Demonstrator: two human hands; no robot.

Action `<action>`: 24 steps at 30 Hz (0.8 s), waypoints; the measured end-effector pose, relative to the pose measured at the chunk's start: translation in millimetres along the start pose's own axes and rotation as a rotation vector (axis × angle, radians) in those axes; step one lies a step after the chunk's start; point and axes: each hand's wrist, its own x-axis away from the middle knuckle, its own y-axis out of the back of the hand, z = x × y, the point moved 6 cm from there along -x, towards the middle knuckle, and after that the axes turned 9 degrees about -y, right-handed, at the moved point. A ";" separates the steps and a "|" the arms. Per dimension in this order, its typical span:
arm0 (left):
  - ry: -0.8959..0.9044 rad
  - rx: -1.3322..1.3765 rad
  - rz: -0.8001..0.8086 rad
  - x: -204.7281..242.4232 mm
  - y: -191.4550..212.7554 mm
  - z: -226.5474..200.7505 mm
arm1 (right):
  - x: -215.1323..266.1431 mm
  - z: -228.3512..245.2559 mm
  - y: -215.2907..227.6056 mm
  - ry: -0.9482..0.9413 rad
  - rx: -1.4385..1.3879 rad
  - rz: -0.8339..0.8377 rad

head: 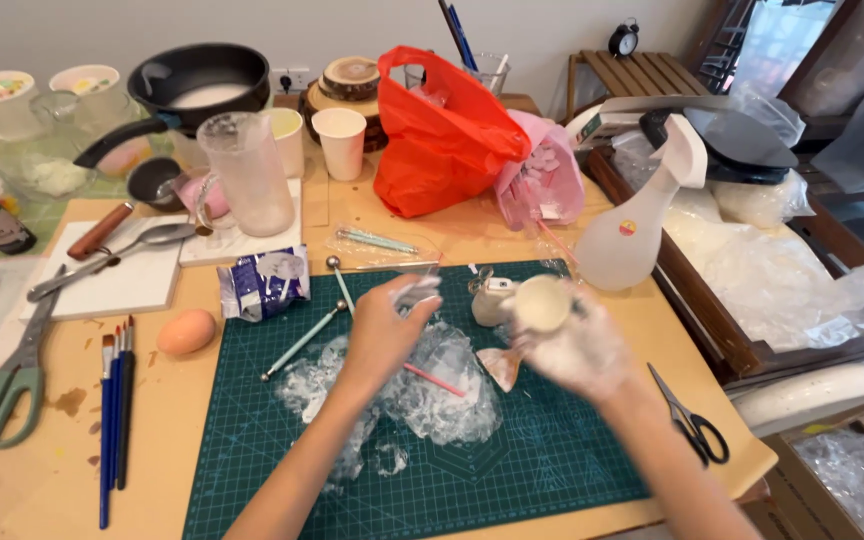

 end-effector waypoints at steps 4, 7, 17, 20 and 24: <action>-0.012 -0.074 0.031 -23.4 -30.8 8.5 | -0.2 55.5 28.0 0.121 0.299 0.152; 0.093 -0.175 0.091 -32.1 -42.4 6.5 | -7.6 74.7 27.2 0.116 0.384 0.151; -0.218 -0.183 -0.027 -37.2 -58.0 -11.8 | -44.9 88.0 -0.2 0.156 0.925 0.019; -0.231 -0.171 -0.011 -36.1 -60.0 -17.3 | -52.5 86.5 1.7 0.191 0.986 0.012; -0.115 -0.031 -0.035 -37.1 -58.3 0.9 | -50.6 88.2 -7.5 0.283 1.199 -0.029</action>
